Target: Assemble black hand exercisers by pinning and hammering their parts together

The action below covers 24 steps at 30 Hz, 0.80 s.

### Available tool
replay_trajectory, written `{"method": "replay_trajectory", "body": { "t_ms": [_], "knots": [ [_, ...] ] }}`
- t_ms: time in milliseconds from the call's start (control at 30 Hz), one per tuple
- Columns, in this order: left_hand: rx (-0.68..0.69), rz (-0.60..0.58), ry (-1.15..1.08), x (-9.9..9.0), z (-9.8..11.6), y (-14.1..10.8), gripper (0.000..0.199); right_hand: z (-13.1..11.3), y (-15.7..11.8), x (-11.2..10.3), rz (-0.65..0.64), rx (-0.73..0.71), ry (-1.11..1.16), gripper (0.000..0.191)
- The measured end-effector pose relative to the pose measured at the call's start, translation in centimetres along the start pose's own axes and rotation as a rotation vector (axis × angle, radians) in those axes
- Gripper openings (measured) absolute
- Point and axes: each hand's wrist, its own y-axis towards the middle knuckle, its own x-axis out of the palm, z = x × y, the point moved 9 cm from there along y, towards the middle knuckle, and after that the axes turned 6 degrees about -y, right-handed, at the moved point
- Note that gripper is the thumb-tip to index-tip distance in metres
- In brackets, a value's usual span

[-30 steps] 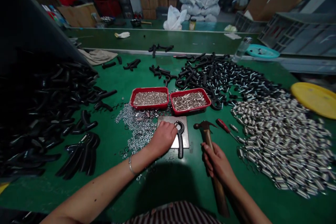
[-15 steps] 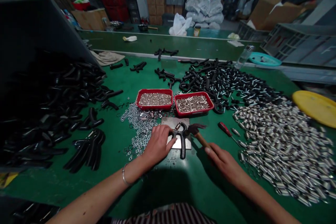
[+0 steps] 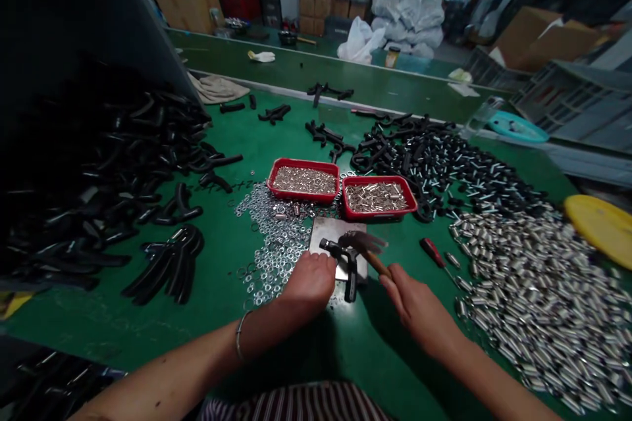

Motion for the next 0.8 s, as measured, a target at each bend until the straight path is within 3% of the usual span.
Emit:
{"method": "replay_trajectory", "body": {
  "t_ms": [100, 233, 367, 467, 533, 633, 733, 800],
  "knots": [
    [-0.021, -0.034, 0.015, 0.3, -0.1, 0.2, 0.017, 0.0, 0.7, 0.2, -0.054, -0.005, 0.01, 0.033],
    [-0.027, -0.072, 0.017, 0.6, -0.1, 0.3, 0.019, 0.6, 2.5, -2.0, 0.073, -0.013, 0.012, 0.035],
    [-0.028, -0.083, 0.005, 0.5, -0.1, 0.3, 0.021, 0.9, 3.9, -2.4, 0.013, -0.025, -0.027, 0.036],
    [-0.039, -0.074, 0.008, 0.7, -0.2, 0.4, 0.02, 1.0, 4.3, -2.8, 0.063, -0.044, 0.027, 0.037],
    [-0.042, -0.061, 0.01, 0.9, -0.1, 0.3, 0.019, 1.8, 4.4, -2.4, 0.053, 0.008, 0.099, 0.038],
    [0.003, -0.036, -0.018, 0.5, -0.2, -0.5, 0.017, 3.6, 4.2, -0.4, -0.076, 0.132, 0.383, 0.045],
    [-0.031, 0.013, -0.026, -1.9, -2.8, -3.0, 0.017, 5.9, 3.1, 0.0, -0.013, 0.217, 0.517, 0.051],
    [-0.161, 0.083, 0.016, -4.6, -6.9, -6.1, 0.019, 8.4, 1.6, -0.3, 0.122, 0.283, 0.412, 0.061]
  ]
}}
